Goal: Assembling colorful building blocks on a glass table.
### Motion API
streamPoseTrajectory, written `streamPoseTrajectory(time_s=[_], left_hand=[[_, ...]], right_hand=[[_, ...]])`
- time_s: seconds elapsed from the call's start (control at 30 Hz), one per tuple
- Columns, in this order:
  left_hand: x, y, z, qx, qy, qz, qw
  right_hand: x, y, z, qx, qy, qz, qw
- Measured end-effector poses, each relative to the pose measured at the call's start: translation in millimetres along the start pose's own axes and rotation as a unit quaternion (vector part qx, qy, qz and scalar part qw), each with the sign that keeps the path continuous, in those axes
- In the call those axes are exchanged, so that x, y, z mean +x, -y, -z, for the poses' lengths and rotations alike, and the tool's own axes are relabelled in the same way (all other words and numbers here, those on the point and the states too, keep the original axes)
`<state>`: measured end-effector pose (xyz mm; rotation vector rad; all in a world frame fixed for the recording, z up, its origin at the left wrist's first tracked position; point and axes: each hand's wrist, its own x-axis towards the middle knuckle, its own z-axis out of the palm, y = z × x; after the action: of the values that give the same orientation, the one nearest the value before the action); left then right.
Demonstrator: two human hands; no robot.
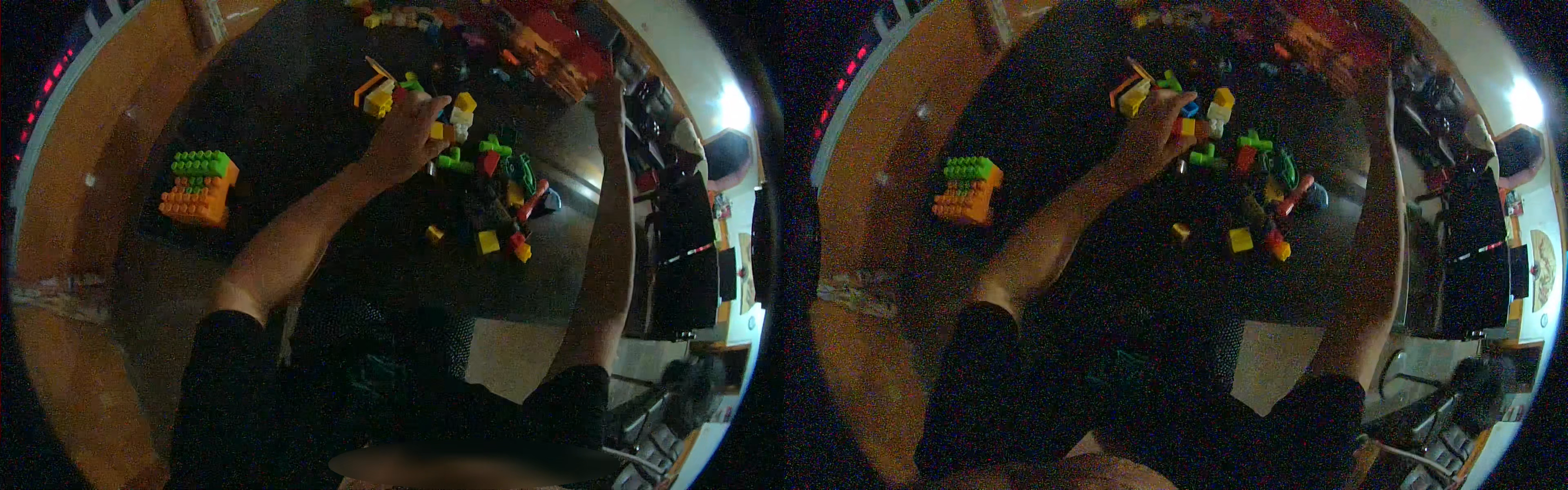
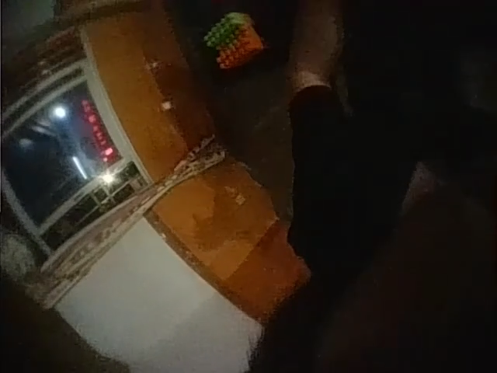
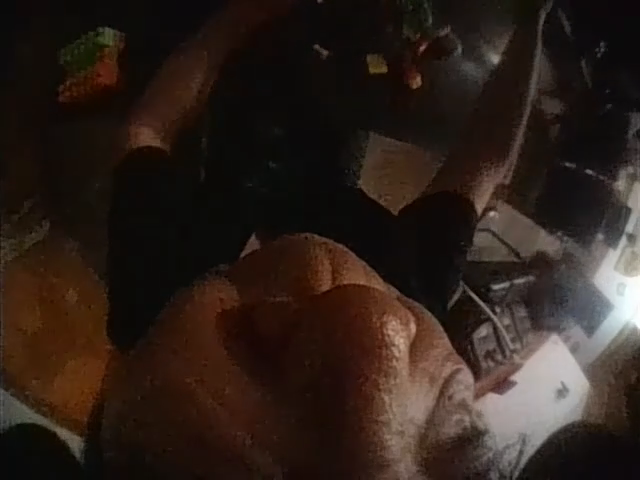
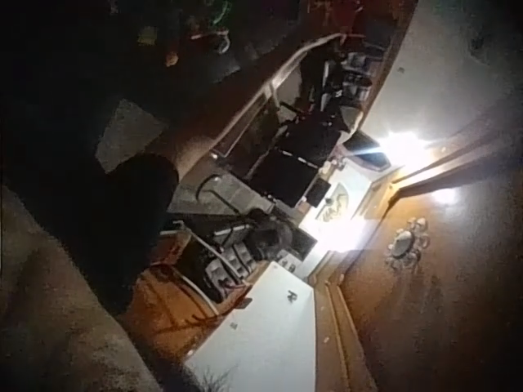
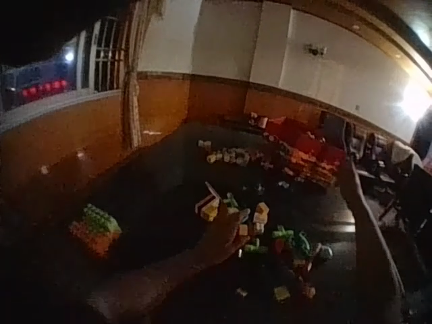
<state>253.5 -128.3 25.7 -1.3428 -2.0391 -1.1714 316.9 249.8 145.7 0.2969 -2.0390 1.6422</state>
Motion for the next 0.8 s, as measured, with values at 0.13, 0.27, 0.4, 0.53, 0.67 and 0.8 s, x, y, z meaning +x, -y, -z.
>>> streamPoseTrajectory(time_s=[0.13,0.27,0.4,0.53,0.67,0.8], left_hand=[[-0.4,11.0,-0.7,0.025,-0.019,-0.027,0.999],[1.7,17.8,0.7,0.069,-0.059,-0.070,0.993],[2.5,11.7,13.7,0.043,0.041,0.058,0.997],[1.2,18.9,8.9,0.024,0.033,0.054,0.998],[1.3,36.5,16.3,0.063,0.020,0.087,0.994],[0.1,52.9,11.4,0.084,-0.084,0.024,0.993]], right_hand=[[-101.5,-32.2,-1.0,-0.215,-0.007,-0.069,0.974],[-210.6,13.8,-51.3,-0.323,-0.034,-0.128,0.937],[-255.3,18.5,-87.8,-0.504,0.046,-0.091,0.858],[-239.9,23.6,-140.4,-0.542,0.078,-0.064,0.835],[-195.6,17.7,-185.5,-0.602,0.086,0.044,0.792],[-151.1,-20.4,-198.3,-0.613,0.100,0.071,0.781]])
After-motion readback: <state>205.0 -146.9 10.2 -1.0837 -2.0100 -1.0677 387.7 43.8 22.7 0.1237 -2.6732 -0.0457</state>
